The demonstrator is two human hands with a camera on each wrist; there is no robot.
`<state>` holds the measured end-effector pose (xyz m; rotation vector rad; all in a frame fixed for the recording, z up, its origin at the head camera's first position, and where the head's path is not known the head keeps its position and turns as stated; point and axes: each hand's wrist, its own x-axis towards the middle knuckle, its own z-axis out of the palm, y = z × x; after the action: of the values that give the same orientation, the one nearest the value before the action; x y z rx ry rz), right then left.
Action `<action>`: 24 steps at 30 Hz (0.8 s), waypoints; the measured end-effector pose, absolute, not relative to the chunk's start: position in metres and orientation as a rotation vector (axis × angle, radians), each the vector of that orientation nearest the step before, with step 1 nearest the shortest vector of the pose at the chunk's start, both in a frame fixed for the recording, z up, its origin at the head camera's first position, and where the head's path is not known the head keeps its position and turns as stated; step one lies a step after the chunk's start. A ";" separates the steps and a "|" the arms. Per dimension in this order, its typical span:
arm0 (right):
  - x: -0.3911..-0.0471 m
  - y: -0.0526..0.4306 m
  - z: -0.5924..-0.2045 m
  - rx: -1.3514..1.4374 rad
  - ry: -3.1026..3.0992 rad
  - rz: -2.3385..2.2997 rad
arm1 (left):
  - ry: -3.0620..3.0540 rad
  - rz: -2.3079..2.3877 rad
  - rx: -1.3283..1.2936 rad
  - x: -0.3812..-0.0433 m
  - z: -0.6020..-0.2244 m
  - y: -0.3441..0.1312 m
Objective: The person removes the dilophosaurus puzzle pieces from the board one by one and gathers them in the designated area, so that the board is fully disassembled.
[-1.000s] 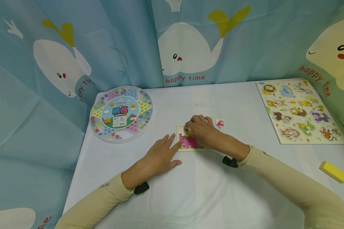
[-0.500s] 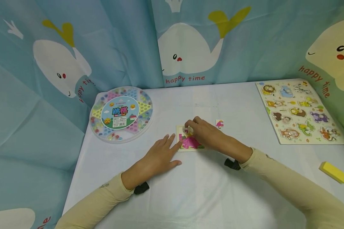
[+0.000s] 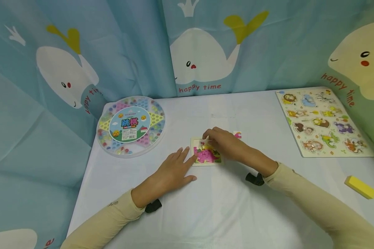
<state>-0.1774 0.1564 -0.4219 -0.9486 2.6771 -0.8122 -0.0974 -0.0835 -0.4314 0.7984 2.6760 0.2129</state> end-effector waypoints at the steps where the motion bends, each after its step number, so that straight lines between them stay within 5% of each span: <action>1: -0.178 0.157 -0.421 -0.936 2.668 -0.833 | 2.677 0.218 0.799 -0.097 -0.431 -0.084; 13: -0.186 0.177 -0.415 -0.853 2.697 -0.951 | 2.674 0.229 0.798 -0.098 -0.432 -0.083; 24: -0.203 0.256 -0.388 -0.694 2.802 -0.903 | 2.668 0.234 0.791 -0.097 -0.432 -0.083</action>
<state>-0.2029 0.2556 -0.3875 -0.6935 2.8016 -0.9030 -0.0965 -0.0834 -0.4322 0.7906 2.6677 0.2343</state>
